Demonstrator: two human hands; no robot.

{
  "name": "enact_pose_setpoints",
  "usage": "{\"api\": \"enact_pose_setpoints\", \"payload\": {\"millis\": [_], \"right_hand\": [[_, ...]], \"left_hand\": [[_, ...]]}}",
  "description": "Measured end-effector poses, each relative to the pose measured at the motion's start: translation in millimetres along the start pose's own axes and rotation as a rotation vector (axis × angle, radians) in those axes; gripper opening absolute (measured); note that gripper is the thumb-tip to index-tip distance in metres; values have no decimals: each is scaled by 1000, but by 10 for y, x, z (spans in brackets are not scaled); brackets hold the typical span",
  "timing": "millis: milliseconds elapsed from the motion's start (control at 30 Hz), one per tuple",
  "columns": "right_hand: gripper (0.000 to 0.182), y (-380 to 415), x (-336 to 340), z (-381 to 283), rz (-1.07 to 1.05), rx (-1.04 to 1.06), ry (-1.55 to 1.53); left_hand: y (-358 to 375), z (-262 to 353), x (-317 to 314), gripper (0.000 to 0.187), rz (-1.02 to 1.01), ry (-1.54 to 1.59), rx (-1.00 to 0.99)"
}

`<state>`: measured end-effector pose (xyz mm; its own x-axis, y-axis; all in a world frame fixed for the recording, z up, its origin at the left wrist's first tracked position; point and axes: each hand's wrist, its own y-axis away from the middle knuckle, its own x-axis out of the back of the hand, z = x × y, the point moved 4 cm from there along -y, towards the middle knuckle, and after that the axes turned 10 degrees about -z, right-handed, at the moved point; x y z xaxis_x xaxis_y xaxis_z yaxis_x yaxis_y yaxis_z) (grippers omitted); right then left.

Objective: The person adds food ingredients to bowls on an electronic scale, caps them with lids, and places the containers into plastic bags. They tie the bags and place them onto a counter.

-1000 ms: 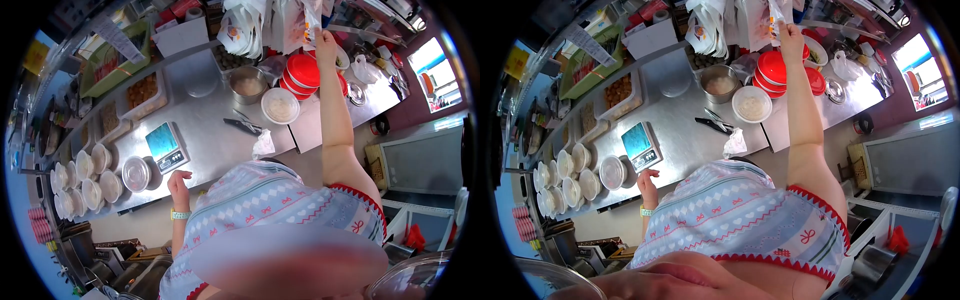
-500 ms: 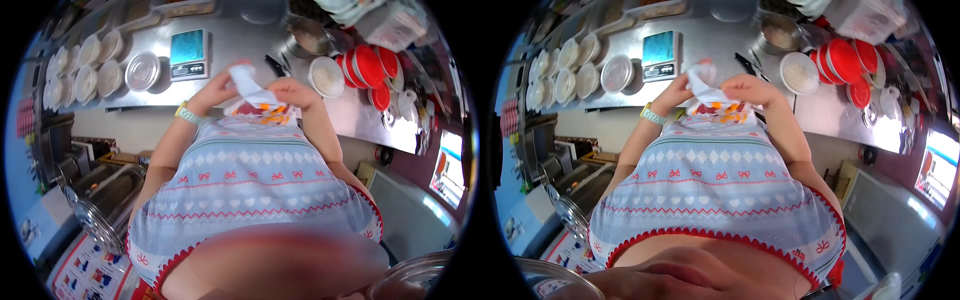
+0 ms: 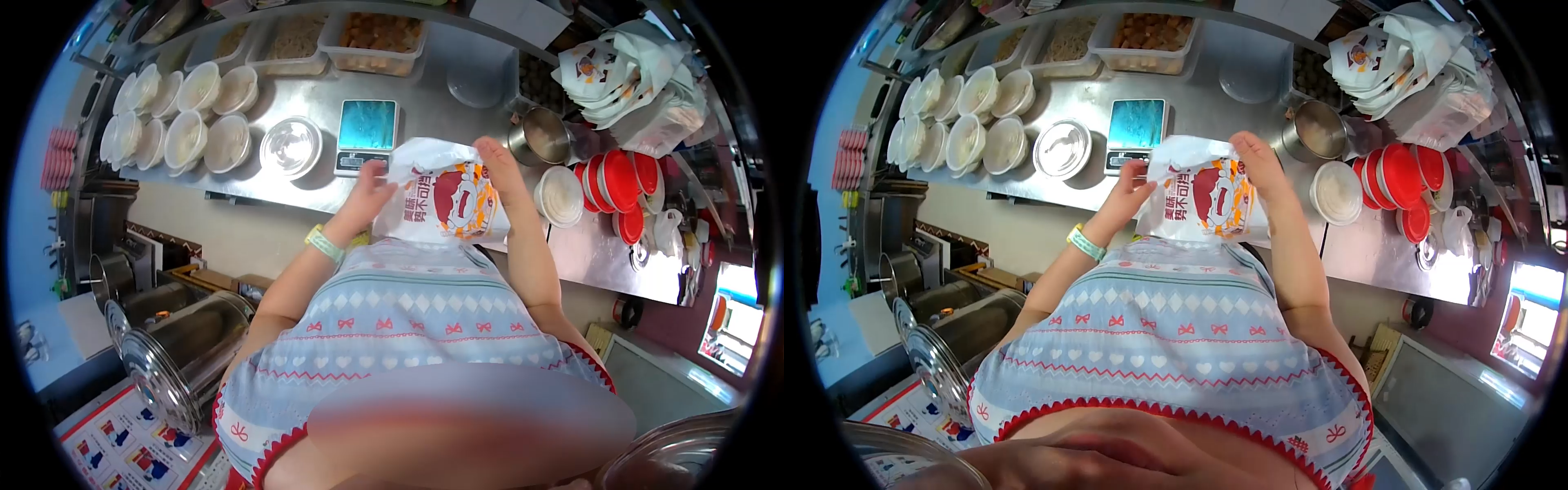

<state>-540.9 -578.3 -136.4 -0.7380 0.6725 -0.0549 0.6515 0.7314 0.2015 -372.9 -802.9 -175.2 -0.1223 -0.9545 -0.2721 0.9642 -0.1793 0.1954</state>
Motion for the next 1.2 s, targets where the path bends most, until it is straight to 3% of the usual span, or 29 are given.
{"api": "enact_pose_setpoints", "payload": {"millis": [67, 100, 133, 200, 267, 333, 367, 400, 467, 533, 567, 600, 667, 733, 800, 867, 900, 967, 1067, 1200], "right_hand": [[26, 36, -304, -124, -40, 45, -180], [30, 0, -356, -101, -4, 126, -107], [30, 54, -528, -219, 3, 131, -101], [28, 233, -880, -421, 61, 21, -782], [28, 187, -848, -411, 61, 57, -742], [27, 147, -714, -315, 59, 114, -666], [26, 144, -634, -239, 62, 139, -629], [26, 124, -525, -154, 62, 165, -590], [23, 69, -315, -14, 38, 157, -518], [23, 135, -241, -336, 326, 206, 620], [28, 237, -234, -471, 580, 347, 1179], [28, 271, -289, -478, 584, 348, 1180], [31, 334, -398, -347, 474, 107, 593], [28, 300, -946, -399, 149, 132, 613], [27, 186, -1240, -316, 143, 74, 456], [26, 143, -1260, -137, 132, 17, 302], [28, 109, -1156, 10, 230, 69, 231], [29, 92, -1039, 128, 359, 145, 184], [28, 214, -1164, -6, 343, -34, 129], [26, 199, -1235, 162, 332, 37, 72]], "left_hand": [[31, -44, 96, 38, 235, -326, 32], [-7, -144, 107, 44, 52, -149, 64], [-10, -102, 91, 44, 44, -151, 57], [9, 4, -107, 53, -119, 148, 133], [13, 88, -91, 46, -89, 259, 164], [21, 10, -54, 38, -304, 366, 259], [-27, -333, 119, 35, -437, 299, 290], [-3, -267, 106, 35, -443, 296, 289], [83, 28, 90, 34, -264, 406, 241], [66, 251, 123, 32, -218, 365, 241], [57, 332, 157, 30, -167, 326, 248], [35, 374, 203, 28, -117, 288, 253], [-110, 303, 229, 25, -60, 267, 215], [-238, 387, 180, 20, -72, -246, 116], [-378, 215, 143, 18, -94, -325, 60], [-413, 273, 2, 15, -127, 2, 103], [-338, 412, -137, 13, -104, 329, 149], [-292, 377, -122, 13, -107, 354, 168], [-304, 199, -24, 11, -82, 337, 226], [-324, 175, -50, 5, -161, 428, 186]]}}
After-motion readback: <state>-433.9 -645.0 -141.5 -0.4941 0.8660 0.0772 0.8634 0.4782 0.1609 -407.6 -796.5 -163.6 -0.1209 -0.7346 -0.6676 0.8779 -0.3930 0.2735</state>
